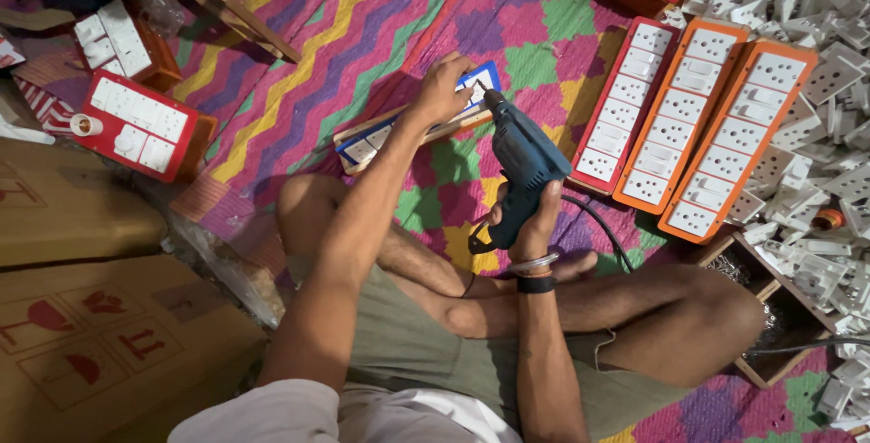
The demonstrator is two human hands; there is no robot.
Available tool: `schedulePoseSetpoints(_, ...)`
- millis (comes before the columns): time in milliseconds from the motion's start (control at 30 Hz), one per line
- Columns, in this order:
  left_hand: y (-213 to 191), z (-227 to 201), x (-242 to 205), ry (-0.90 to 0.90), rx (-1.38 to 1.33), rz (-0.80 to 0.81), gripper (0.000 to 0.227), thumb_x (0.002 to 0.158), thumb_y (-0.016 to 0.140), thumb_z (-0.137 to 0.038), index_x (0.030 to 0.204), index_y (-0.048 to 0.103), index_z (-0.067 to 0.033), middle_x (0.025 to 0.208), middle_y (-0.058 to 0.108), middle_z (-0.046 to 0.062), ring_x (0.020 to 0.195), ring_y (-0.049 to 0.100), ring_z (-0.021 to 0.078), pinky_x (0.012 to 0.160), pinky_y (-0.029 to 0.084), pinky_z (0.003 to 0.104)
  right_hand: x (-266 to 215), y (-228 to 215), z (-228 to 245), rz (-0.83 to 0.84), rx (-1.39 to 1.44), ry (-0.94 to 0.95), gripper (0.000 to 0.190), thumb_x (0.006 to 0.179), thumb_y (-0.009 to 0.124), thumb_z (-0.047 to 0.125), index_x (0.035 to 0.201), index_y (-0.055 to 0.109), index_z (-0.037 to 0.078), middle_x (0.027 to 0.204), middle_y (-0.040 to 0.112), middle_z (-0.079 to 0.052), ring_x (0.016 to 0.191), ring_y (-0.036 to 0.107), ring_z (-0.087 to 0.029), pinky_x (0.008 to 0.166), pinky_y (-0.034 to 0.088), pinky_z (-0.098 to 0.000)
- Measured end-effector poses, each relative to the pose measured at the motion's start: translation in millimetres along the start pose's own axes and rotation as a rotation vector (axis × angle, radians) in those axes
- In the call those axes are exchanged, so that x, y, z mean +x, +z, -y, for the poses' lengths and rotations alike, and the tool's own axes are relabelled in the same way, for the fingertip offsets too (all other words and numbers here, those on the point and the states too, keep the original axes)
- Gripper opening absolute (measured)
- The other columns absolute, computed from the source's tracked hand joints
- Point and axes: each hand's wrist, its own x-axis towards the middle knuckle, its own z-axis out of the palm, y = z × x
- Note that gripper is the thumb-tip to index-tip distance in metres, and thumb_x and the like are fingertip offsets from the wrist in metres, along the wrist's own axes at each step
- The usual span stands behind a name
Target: The person sits on the floor and uses a power drill to fasten screws into multiple electrical socket boards. They handle several boards, drilling into each one before setting it aside and picking up the next.
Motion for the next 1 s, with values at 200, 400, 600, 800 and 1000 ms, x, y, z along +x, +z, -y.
schedulePoseSetpoints(200, -2, -1, -1, 0.011, -0.034, 0.018, 0.03, 0.077, 0.074, -0.001, 0.107, 0.067, -0.0016, 0.104, 0.065, 0.017, 0.104, 0.065, 0.038, 0.091, 0.052, 0.046, 1, 5, 3, 0.002, -0.049, -0.026, 0.078, 0.101, 0.047, 0.067, 0.132, 0.051, -0.004, 0.085, 0.064, -0.016, 0.052, 0.059, -0.021, 0.046, 0.049, -0.0318)
schedulePoseSetpoints(400, -16, 1, -14, 0.163, 0.054, -0.022, 0.053, 0.067, 0.081, 0.0, 0.118, 0.07, -0.0017, 0.105, 0.062, 0.023, 0.105, 0.059, 0.0439, 0.091, 0.047, 0.05, -9, 11, 5, 0.02, -0.06, -0.056, 0.071, 0.103, 0.045, 0.065, 0.141, 0.042, 0.004, 0.088, 0.063, -0.017, 0.052, 0.057, -0.02, 0.045, 0.048, -0.0314)
schedulePoseSetpoints(600, -20, 6, -23, -0.052, -0.033, -0.001, 0.035, 0.072, 0.081, -0.004, 0.106, 0.07, -0.0032, 0.106, 0.072, 0.016, 0.105, 0.071, 0.0343, 0.092, 0.055, 0.042, -17, 19, -1, 0.079, -0.084, -0.067, 0.068, 0.103, 0.045, 0.061, 0.139, 0.042, 0.004, 0.09, 0.064, -0.019, 0.052, 0.059, -0.021, 0.045, 0.049, -0.0315)
schedulePoseSetpoints(800, -22, 5, -23, -0.073, -0.041, -0.04, 0.035, 0.07, 0.081, -0.003, 0.103, 0.069, -0.0007, 0.103, 0.071, 0.018, 0.1, 0.07, 0.0365, 0.087, 0.054, 0.044, -14, 21, -2, 0.089, -0.075, -0.06, 0.067, 0.103, 0.047, 0.061, 0.138, 0.042, 0.004, 0.093, 0.064, -0.019, 0.054, 0.06, -0.021, 0.046, 0.05, -0.0322)
schedulePoseSetpoints(1000, -17, 3, -29, -0.039, 0.005, -0.05, 0.034, 0.07, 0.081, -0.001, 0.101, 0.068, -0.0013, 0.103, 0.068, 0.018, 0.104, 0.066, 0.0397, 0.088, 0.052, 0.046, -15, 22, -6, 0.023, -0.153, -0.046, 0.065, 0.102, 0.049, 0.061, 0.137, 0.04, 0.007, 0.084, 0.062, -0.016, 0.052, 0.059, -0.021, 0.045, 0.05, -0.0318)
